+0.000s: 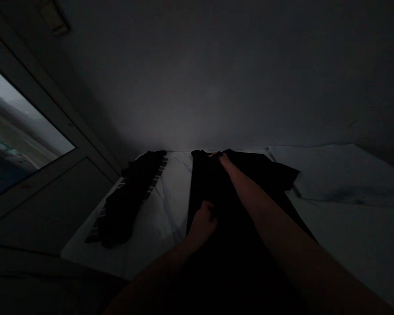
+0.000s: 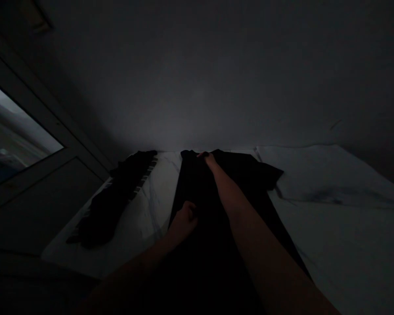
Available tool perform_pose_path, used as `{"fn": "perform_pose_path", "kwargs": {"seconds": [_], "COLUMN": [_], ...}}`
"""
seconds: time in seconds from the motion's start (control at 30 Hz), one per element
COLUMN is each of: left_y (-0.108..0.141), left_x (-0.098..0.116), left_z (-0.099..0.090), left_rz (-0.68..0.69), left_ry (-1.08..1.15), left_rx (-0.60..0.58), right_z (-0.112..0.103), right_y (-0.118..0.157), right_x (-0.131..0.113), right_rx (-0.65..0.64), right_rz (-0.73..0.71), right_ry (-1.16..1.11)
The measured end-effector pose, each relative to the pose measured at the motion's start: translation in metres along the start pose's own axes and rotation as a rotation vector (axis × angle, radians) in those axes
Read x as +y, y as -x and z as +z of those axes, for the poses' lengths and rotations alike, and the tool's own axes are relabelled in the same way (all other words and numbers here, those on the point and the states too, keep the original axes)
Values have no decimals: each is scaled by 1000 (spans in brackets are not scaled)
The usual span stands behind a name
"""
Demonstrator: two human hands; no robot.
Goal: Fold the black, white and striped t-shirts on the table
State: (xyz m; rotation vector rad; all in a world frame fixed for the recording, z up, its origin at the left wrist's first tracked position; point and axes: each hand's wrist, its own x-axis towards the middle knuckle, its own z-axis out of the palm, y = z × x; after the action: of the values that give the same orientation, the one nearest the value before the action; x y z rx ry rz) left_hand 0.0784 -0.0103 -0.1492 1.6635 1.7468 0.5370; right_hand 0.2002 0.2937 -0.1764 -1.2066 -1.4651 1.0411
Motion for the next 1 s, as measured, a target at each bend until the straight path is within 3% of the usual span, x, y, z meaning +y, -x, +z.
{"fn": "perform_pose_path", "kwargs": {"seconds": [0.1, 0.23, 0.3, 0.43, 0.53, 0.63, 0.8, 1.0], "left_y": [1, -18, -46, -133, -202, -254, -302, -325], "left_x": [-1, -3, -3, -2, 1, 0, -2, 4], "left_z": [-1, -25, -46, -90, -114, -125, -129, -121], "left_rz": [20, 100, 146, 193, 191, 210, 253, 355], "left_ry": [-24, -83, -220, -473, -530, -586, -651, -655], "left_rx": [-59, -292, -232, 89, 192, 229, 164, 113], "right_z": [1, -9, -20, -41, -44, -35, -21, -19], "right_y": [2, 8, 11, 17, 24, 39, 70, 91], "right_x": [5, 8, 7, 2, 2, 7, 10, 2], "right_rx": [-5, 8, 20, 49, 96, 140, 205, 183], "right_rz": [26, 29, 16, -8, -6, -9, -108, -342], "right_ry": [27, 68, 89, 131, 169, 214, 284, 424]}}
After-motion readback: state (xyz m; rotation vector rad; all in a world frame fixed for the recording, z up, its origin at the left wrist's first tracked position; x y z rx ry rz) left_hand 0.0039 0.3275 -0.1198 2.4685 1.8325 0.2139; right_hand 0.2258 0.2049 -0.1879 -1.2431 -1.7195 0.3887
